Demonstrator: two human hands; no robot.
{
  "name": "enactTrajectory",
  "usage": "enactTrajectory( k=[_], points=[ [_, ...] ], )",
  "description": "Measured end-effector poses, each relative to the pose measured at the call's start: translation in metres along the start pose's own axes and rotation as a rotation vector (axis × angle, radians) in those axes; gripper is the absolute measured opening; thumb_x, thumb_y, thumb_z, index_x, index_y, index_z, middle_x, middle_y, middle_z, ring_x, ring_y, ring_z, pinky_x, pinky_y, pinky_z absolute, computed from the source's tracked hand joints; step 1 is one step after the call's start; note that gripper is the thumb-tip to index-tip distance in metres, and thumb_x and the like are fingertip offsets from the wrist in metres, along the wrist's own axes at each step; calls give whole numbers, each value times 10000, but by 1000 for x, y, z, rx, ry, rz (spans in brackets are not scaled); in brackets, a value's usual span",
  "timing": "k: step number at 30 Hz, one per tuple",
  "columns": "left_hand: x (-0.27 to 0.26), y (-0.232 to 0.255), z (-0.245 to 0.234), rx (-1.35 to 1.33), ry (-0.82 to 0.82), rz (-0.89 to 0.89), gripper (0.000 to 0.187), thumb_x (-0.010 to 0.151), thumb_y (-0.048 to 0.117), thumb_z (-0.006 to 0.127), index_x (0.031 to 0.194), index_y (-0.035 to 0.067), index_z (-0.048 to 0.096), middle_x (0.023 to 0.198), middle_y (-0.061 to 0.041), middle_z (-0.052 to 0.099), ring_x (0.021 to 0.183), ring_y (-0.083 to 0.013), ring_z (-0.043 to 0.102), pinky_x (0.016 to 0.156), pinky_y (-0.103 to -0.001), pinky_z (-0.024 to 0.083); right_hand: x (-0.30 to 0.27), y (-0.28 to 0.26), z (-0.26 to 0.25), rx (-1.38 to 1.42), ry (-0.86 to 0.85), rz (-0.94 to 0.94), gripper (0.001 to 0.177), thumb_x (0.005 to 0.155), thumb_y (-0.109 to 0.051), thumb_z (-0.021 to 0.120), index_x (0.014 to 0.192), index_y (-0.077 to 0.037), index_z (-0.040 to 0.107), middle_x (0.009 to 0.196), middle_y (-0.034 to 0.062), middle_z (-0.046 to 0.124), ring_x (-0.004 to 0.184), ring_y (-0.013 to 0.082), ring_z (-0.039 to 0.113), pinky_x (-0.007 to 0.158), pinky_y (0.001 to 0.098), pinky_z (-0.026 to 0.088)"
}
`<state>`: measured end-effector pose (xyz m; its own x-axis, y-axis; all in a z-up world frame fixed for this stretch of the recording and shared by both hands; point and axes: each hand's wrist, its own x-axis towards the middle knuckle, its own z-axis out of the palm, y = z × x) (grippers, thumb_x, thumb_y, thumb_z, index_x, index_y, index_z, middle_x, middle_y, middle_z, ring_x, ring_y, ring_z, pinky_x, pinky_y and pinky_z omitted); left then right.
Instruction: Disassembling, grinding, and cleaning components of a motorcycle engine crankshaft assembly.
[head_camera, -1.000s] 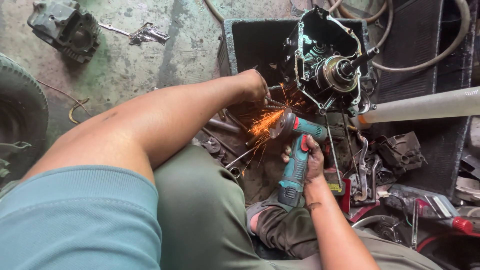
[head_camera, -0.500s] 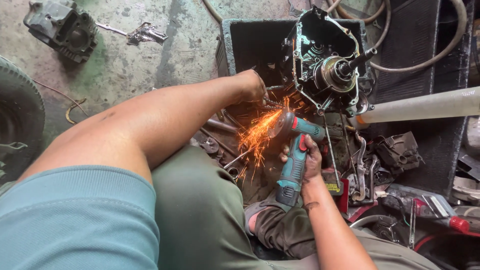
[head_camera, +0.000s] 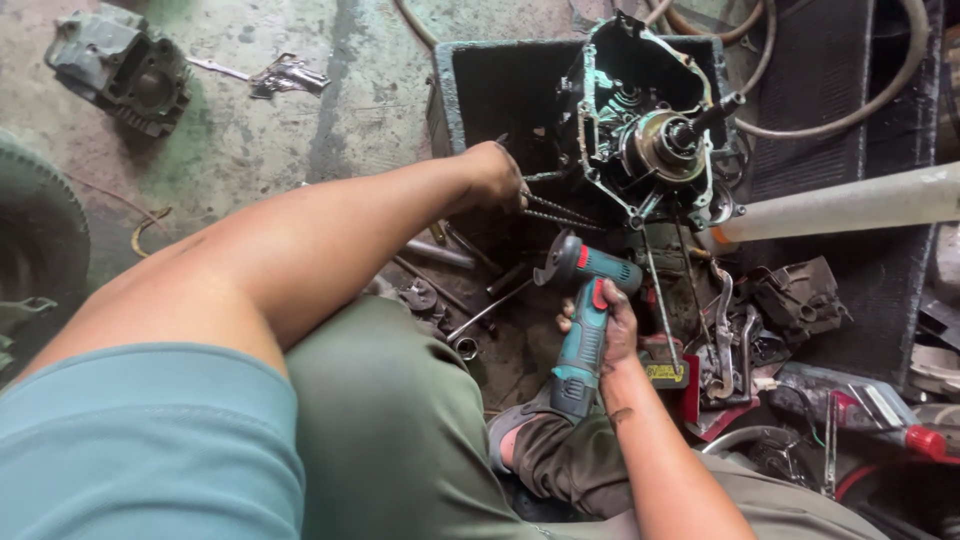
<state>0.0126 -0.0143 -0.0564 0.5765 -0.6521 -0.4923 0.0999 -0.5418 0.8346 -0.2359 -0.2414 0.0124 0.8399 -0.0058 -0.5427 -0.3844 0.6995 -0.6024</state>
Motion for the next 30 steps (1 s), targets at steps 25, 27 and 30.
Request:
enactTrajectory(
  k=[25,27,30],
  points=[
    [-87,59,-10,138,324,483,182,798,255,850,975,270,814,995,-62,665,1002,-284,663,859,-398,548,-65,-30,73,-132,231,255,433,928,-488,700,1091,-91,645,831,136,673,703,264,661,646,361,564],
    [-83,53,-9,218,340,479,183,802,310,845,981,282,820,1000,-65,659,986,-300,658,846,-416,538,-58,-32,70,-31,249,196,436,935,-507,710,1086,-105,640,813,115,654,741,243,662,638,364,555],
    [-96,64,-21,297,287,381,177,815,388,822,968,300,808,1014,-33,651,1009,-283,648,859,-432,519,-51,-27,66,-44,252,137,455,962,-496,708,1149,-85,647,862,84,656,783,242,655,650,385,527]
  ],
)
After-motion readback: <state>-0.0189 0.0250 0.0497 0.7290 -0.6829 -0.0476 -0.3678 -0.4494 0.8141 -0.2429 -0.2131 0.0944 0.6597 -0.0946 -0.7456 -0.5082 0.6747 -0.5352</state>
